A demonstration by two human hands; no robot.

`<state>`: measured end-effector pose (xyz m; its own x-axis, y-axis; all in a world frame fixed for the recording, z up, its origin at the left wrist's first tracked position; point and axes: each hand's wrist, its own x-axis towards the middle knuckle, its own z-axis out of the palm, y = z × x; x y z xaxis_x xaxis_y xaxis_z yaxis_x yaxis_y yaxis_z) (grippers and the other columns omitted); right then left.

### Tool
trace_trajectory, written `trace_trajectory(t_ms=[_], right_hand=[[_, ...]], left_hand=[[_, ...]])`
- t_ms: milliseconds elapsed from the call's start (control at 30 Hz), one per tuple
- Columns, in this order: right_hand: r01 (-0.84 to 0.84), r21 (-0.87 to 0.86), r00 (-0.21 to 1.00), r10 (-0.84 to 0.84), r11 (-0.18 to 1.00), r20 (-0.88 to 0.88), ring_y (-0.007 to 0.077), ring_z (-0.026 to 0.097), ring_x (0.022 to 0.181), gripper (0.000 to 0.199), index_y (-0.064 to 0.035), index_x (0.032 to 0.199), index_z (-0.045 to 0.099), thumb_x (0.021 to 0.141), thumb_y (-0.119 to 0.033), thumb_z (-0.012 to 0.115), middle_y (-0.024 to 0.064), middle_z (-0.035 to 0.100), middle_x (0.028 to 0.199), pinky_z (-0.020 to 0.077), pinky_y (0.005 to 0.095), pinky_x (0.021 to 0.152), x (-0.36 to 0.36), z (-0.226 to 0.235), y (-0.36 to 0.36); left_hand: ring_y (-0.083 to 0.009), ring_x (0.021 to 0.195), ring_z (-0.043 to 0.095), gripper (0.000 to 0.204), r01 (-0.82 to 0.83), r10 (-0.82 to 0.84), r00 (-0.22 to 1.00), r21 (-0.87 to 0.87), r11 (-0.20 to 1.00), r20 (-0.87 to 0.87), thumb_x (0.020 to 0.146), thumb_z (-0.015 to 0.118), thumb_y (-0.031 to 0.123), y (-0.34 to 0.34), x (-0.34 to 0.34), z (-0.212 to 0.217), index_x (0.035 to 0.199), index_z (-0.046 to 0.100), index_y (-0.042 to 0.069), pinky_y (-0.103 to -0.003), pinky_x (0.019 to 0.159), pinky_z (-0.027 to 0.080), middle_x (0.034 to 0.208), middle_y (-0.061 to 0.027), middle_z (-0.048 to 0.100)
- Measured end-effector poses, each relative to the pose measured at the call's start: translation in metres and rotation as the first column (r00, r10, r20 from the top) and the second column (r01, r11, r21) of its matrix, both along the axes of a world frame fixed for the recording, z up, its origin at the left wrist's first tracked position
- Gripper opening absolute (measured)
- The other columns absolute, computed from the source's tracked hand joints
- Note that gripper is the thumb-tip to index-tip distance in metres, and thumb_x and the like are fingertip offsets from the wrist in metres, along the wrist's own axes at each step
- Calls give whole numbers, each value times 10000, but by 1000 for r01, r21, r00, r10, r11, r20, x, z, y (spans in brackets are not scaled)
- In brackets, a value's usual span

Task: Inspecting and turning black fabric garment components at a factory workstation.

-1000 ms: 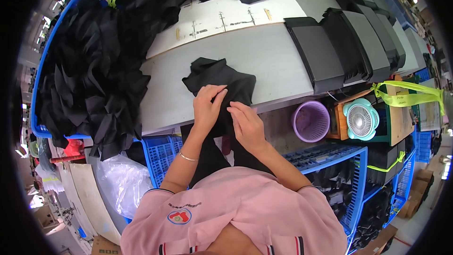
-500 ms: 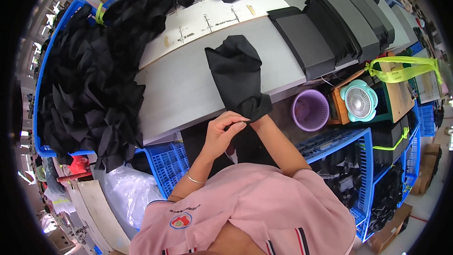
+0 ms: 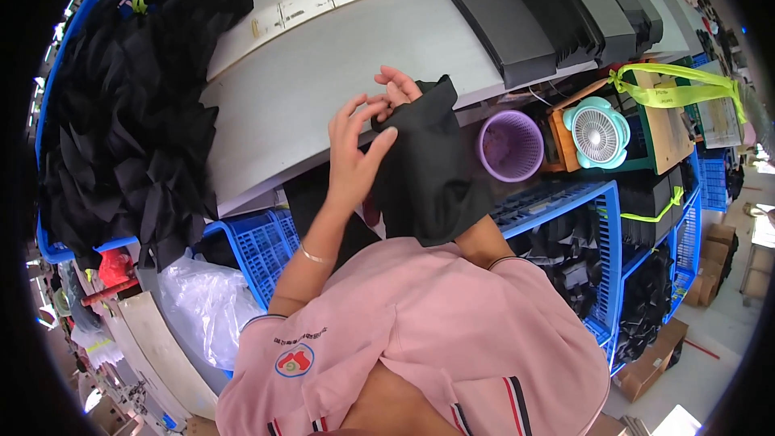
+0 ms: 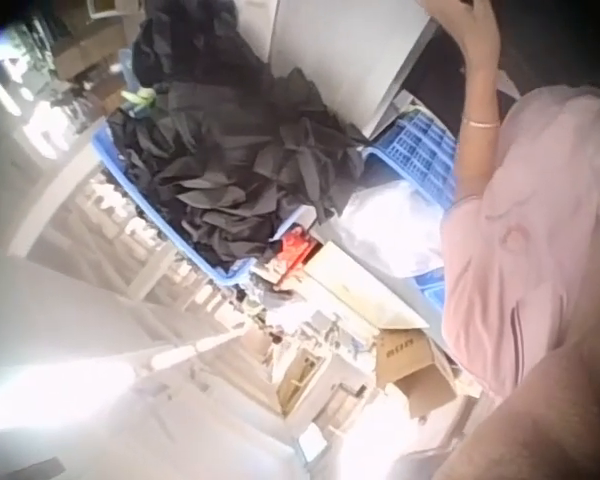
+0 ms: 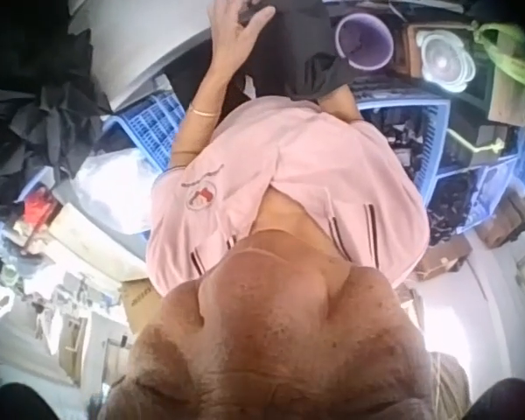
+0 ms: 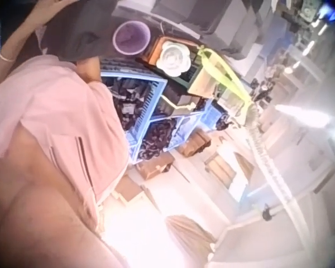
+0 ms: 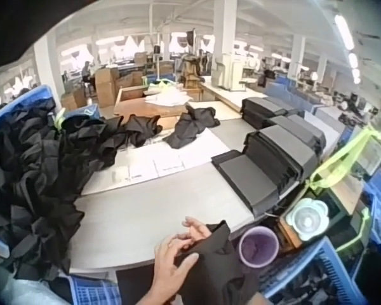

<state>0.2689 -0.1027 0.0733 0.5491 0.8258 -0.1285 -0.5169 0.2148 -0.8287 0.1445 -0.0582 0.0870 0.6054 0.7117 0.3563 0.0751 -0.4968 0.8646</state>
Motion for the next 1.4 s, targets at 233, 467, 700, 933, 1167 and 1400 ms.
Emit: trace_trajectory(t_ms=[233, 467, 700, 933, 1167, 1400], right_hand=[[-63, -23, 972, 66, 998, 224, 121, 565, 1073, 404, -39, 1409, 478, 1034, -185, 446, 48, 509, 1313, 465, 260, 910, -6, -31, -14], [49, -154, 983, -20, 987, 185, 172, 550, 1157, 424, -16, 1406, 481, 1031, -207, 432, 83, 529, 1335, 438, 298, 986, -8, -47, -29], [119, -164, 963, -73, 979, 259, 180, 547, 1167, 426, -9, 1403, 481, 1030, -209, 438, 91, 537, 1334, 432, 303, 996, -10, -63, -30], [152, -162, 940, -92, 975, 328, 188, 543, 1176, 429, -2, 1401, 481, 1028, -210, 444, 99, 545, 1334, 425, 308, 1005, 9, -79, -31], [124, -146, 910, -54, 982, 410, 197, 540, 1186, 432, 5, 1399, 481, 1027, -212, 450, 107, 553, 1333, 419, 312, 1014, 14, -88, -26], [-47, -74, 831, 80, 996, 550, 214, 547, 1159, 370, 50, 1288, 542, 1021, -199, 479, 139, 607, 1258, 388, 325, 1032, -83, -16, -13]], left_hand=[[-280, 1334, 402, 168, 180, -160, 984, -395, 901, 82, 886, 703, 220, 19, -3, -11, 890, 690, 52, -411, 1099, 323, 1393, -88, 503], [-185, 1293, 422, 137, 404, -101, 888, -655, 639, 449, 930, 655, 159, 22, 2, -1, 811, 675, 95, -360, 1103, 313, 1360, -43, 488], [-282, 1351, 398, 184, -45, 122, 981, -438, 898, 148, 922, 653, 195, 12, -8, -5, 1055, 660, 67, -401, 1111, 303, 1400, -153, 476], [-366, 1329, 373, 538, 134, -156, 986, 307, 942, 49, 692, 865, 342, -79, -32, 12, 1118, 656, 89, -481, 1098, 308, 1398, -127, 479], [-38, 743, 522, 110, 352, -151, 928, -673, 650, 340, 964, 623, 127, -35, -32, 0, 977, 660, 24, -184, 676, 416, 848, 31, 611], [-36, 732, 489, 223, 0, 342, 864, -680, 733, 369, 967, 629, 224, 70, -6, -38, 900, 676, 17, -205, 658, 409, 800, 57, 584]])
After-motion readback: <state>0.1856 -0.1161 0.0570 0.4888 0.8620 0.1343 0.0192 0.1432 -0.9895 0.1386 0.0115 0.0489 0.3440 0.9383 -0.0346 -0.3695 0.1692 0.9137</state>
